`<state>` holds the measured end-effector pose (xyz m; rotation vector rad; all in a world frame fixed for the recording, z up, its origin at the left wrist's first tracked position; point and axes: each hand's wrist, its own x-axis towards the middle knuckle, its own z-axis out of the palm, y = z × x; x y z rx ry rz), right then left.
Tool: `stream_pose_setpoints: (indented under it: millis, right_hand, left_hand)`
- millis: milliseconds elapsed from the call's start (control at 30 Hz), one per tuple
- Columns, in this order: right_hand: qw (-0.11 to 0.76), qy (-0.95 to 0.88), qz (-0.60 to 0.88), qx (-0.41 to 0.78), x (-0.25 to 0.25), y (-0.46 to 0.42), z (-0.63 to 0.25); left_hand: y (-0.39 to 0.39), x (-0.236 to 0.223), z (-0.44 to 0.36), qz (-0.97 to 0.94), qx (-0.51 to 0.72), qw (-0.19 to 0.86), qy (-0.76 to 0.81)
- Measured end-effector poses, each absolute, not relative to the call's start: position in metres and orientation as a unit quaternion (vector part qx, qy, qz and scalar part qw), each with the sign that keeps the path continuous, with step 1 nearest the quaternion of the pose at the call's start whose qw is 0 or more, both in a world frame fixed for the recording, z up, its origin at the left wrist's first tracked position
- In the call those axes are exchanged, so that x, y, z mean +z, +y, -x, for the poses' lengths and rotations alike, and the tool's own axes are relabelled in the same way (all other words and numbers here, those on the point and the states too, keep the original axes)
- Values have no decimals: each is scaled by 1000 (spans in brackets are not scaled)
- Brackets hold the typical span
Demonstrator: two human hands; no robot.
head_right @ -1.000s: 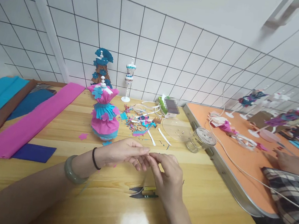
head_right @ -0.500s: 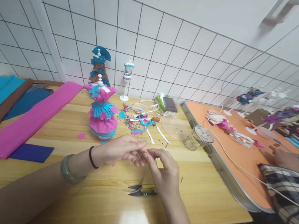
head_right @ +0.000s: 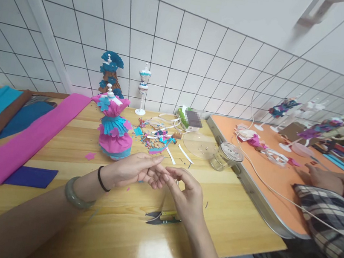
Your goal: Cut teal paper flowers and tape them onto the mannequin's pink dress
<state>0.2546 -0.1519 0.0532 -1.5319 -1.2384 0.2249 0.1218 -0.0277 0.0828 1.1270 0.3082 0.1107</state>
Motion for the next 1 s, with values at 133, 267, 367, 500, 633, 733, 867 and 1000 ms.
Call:
stream_pose_setpoints:
  millis: [133, 267, 367, 500, 633, 733, 867, 1000]
  right_hand:
    - [554, -518, 639, 123, 53, -155, -256]
    - [552, -530, 634, 107, 51, -157, -257]
    - [547, -534, 643, 45, 53, -156, -255]
    - [528, -544, 651, -45, 58, -153, -248]
    - [526, -536, 655, -85, 60, -149, -243]
    - [536, -522, 662, -50, 59, -149, -243]
    - [560, -503, 658, 30, 57, -150, -246]
    - [551, -515, 656, -11, 59, -150, -246]
  left_hand:
    - [-25, 79, -123, -505, 59, 849, 145]
    - [-22, 75, -124, -501, 78, 849, 148]
    - [-21, 75, -123, -506, 79, 846, 147]
    - [-22, 76, -123, -507, 91, 844, 146]
    - [-23, 79, -123, -515, 95, 838, 151]
    - [-23, 80, -122, -524, 95, 833, 149]
    - [-22, 81, -121, -541, 99, 822, 146]
    - [-23, 82, -120, -541, 96, 823, 149]
